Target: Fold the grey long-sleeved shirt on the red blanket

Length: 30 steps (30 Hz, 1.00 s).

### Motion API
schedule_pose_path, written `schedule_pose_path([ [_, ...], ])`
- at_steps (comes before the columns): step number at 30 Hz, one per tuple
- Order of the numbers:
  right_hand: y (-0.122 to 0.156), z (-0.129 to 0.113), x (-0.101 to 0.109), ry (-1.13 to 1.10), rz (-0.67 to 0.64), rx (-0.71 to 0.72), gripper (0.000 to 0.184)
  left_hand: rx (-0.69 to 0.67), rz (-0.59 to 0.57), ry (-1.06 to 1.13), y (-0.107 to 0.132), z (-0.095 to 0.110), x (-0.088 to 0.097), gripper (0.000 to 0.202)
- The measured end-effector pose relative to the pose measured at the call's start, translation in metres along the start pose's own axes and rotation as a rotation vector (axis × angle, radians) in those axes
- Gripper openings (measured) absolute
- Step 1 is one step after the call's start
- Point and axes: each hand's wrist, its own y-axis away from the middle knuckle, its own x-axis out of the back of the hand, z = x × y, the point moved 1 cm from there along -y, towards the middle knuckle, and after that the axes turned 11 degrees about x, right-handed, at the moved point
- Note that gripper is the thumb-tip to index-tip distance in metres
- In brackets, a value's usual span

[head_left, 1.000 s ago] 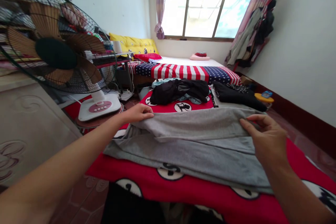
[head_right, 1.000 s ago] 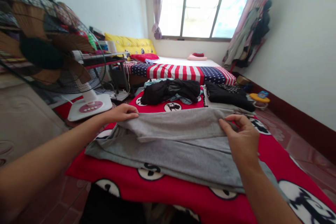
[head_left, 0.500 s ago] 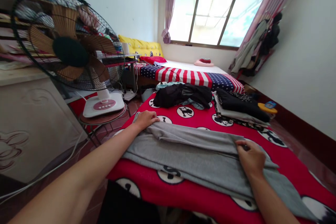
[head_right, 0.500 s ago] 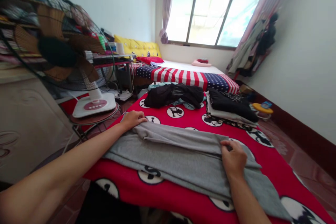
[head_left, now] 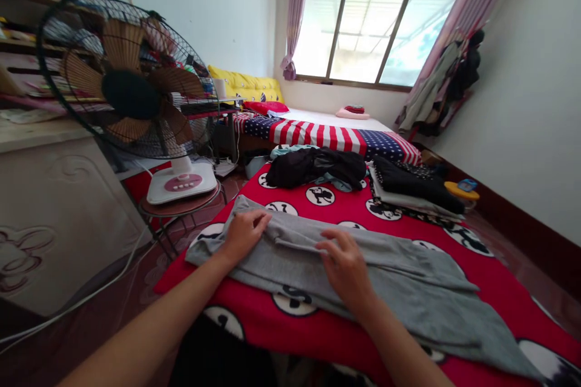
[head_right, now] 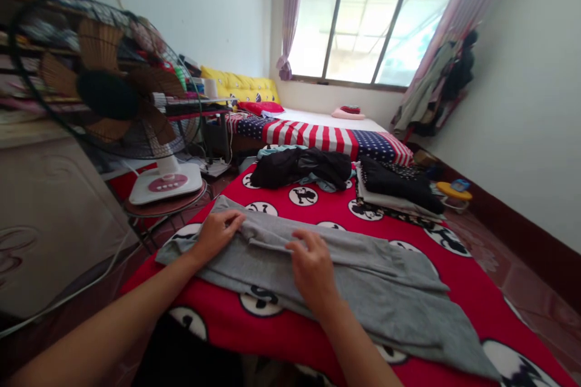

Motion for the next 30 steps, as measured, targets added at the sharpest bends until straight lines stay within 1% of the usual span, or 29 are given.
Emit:
schedule_pose_path([
  [2,-0.019,-0.023,-0.026,-0.048,-0.059,0.063,0.025,0.067,-0.004,-0.035,0.016,0.002,-0.004,0.036],
  [4,-0.032,-0.034,-0.048,-0.038,-0.109,0.083,0.026,0.129,0.014,-0.087,0.027,0.004,-0.009,0.037],
  [5,-0.036,-0.036,-0.058,-0.021,-0.127,0.081,0.025,0.164,0.027,-0.115,0.030,0.004,-0.011,0.037],
  [7,-0.039,-0.035,-0.071,0.018,-0.142,0.075,0.015,0.232,0.052,-0.165,0.034,0.006,-0.014,0.040],
  [8,-0.039,-0.033,-0.076,0.036,-0.141,0.074,0.008,0.259,0.061,-0.181,0.034,0.007,-0.015,0.041],
  [9,-0.039,-0.032,-0.078,0.049,-0.137,0.074,0.006,0.280,0.068,-0.190,0.034,0.008,-0.016,0.042],
  [11,-0.037,-0.030,-0.080,0.056,-0.116,0.081,0.011,0.303,0.069,-0.187,0.034,0.009,-0.017,0.042],
  [13,-0.035,-0.031,-0.077,0.034,-0.087,0.089,0.012,0.316,0.054,-0.155,0.032,0.008,-0.019,0.037],
  [16,-0.034,-0.034,-0.071,-0.027,-0.048,0.090,0.014,0.316,0.031,-0.054,0.029,0.003,-0.022,0.027],
  [19,-0.032,-0.034,-0.063,-0.087,-0.029,0.055,0.015,0.326,0.058,0.046,0.028,-0.001,-0.023,0.026],
  [21,-0.029,-0.034,-0.059,-0.119,-0.065,0.041,0.013,0.332,0.068,0.058,0.030,-0.002,-0.024,0.026],
  [25,-0.024,-0.034,-0.059,-0.180,-0.247,0.031,0.008,0.295,0.065,0.029,0.031,-0.001,-0.021,0.030],
  [28,-0.024,-0.035,-0.060,-0.199,-0.300,-0.009,0.009,0.233,0.084,0.106,0.021,-0.006,-0.010,0.035],
  [30,-0.025,-0.036,-0.061,-0.207,-0.304,-0.029,0.010,0.203,0.085,0.142,0.009,-0.010,0.001,0.030],
])
